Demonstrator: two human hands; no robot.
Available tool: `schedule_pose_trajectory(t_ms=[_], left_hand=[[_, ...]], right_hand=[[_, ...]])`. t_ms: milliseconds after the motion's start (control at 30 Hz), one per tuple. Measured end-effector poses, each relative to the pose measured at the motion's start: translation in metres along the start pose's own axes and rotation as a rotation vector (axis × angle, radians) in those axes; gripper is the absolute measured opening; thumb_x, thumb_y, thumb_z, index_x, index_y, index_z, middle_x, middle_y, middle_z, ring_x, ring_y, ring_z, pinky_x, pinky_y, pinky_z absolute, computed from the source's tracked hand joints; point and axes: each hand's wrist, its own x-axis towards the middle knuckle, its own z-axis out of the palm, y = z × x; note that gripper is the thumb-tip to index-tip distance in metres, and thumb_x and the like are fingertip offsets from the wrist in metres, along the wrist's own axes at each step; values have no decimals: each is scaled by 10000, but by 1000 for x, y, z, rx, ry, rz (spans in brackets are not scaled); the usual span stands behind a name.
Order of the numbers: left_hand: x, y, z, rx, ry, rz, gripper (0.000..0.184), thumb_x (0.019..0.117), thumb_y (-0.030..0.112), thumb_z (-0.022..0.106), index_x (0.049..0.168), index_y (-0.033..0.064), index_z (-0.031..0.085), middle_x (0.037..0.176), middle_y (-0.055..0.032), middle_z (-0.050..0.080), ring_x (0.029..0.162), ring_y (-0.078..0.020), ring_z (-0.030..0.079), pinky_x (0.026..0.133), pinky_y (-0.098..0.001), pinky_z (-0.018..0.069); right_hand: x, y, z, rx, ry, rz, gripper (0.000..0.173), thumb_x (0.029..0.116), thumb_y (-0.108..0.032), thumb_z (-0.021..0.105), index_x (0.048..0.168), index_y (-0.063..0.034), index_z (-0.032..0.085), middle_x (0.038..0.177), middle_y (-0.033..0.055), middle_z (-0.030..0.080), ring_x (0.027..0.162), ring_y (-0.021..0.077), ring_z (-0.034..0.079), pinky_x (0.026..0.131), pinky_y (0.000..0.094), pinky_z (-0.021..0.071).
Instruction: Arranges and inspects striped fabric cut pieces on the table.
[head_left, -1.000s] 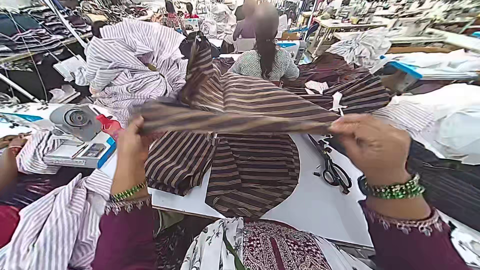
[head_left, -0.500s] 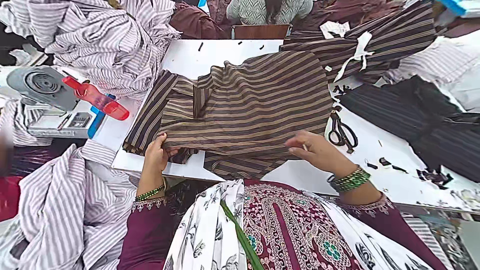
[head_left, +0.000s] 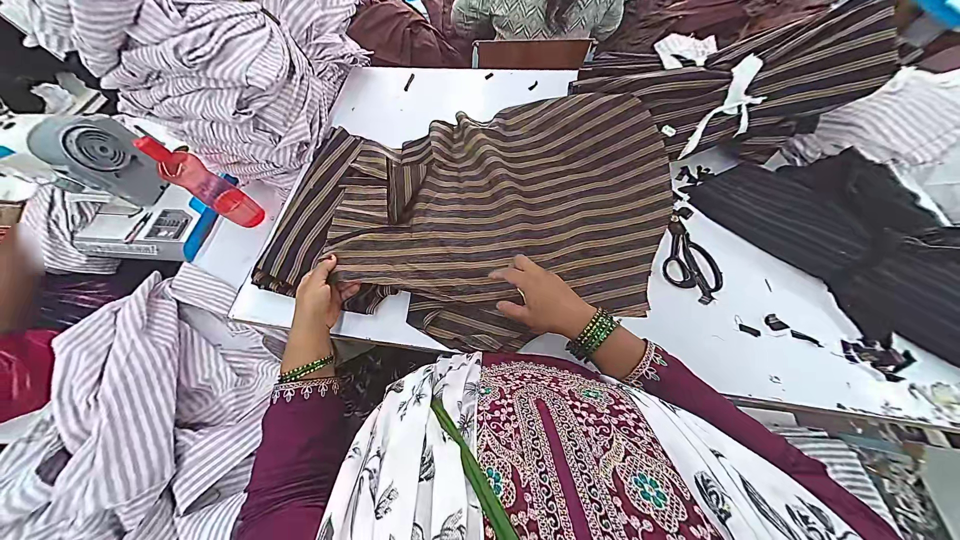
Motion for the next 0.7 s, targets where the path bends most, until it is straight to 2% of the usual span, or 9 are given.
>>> schedule_pose_trajectory(t_ms=[67, 167, 267, 333, 400, 500, 600, 667, 700], left_hand=[[-1, 1, 0, -33, -9, -14, 236, 1117, 233, 369, 1119, 72, 541, 769, -45, 675, 580, -105, 656, 531, -239, 557], [-12, 14, 1, -225, -120, -32, 360, 1123, 286, 258, 1020, 111, 555, 703, -22, 669, 530, -71, 628, 483, -198, 524], [-30, 31, 8, -346, -277, 34, 506, 1122, 312, 184, 896, 149, 607, 665, 4, 694, 534, -50, 656, 501, -174, 546], [-35, 37, 11, -393, -343, 74, 547, 1121, 307, 179, 857, 157, 634, 670, 9, 699, 552, -50, 668, 520, -179, 562], [-37, 43, 14, -424, -348, 81, 551, 1123, 303, 183, 854, 145, 637, 670, -6, 703, 555, -62, 677, 521, -186, 568], [-41, 46, 12, -394, -298, 70, 545, 1125, 296, 170, 869, 135, 623, 671, -25, 711, 555, -79, 688, 509, -189, 568], [-45, 46, -4, -145, -256, 168, 401, 1116, 211, 193, 1009, 119, 569, 746, 0, 738, 600, -89, 704, 546, -221, 586], [-47, 46, -23, 99, -376, 328, 287, 1023, 161, 341, 956, 142, 619, 786, 64, 748, 666, -63, 718, 619, -247, 618], [-50, 50, -33, 218, -486, 417, 227, 970, 223, 461, 890, 222, 674, 776, 118, 743, 673, -12, 700, 630, -214, 600]], right_hand=[[8, -3, 3, -18, -44, 18, 666, 947, -445, 704, 1470, -68, 536, 1405, 220, 528, 1201, 373, 589, 1004, 554, 473], [14, -15, 9, -98, -105, 64, 875, 850, -567, 775, 1502, -62, 484, 1448, 240, 472, 1152, 396, 603, 940, 558, 505], [12, -27, 10, -179, -50, 88, 837, 901, -541, 731, 1520, -56, 444, 1460, 248, 452, 1129, 397, 624, 912, 533, 527], [13, -30, 9, -221, 5, 86, 736, 961, -446, 686, 1534, -59, 432, 1450, 244, 460, 1130, 398, 624, 919, 523, 526], [13, -30, 10, -247, 88, 38, 605, 995, -326, 633, 1509, -48, 475, 1423, 257, 496, 1111, 409, 638, 903, 524, 534], [7, -30, 3, -284, 173, -54, 402, 1021, -157, 505, 1386, -20, 606, 1351, 269, 560, 1067, 417, 656, 857, 515, 543], [-7, -25, -20, -290, 374, -198, 313, 1000, -113, 504, 1180, 12, 727, 1138, 262, 657, 944, 416, 687, 754, 524, 555], [-21, -21, -45, -329, 525, -337, 261, 960, -111, 531, 1013, 23, 748, 974, 226, 675, 822, 382, 696, 647, 502, 555], [-31, -22, -60, -346, 554, -402, 253, 944, -117, 526, 936, 25, 736, 911, 207, 669, 778, 362, 691, 607, 488, 543]])
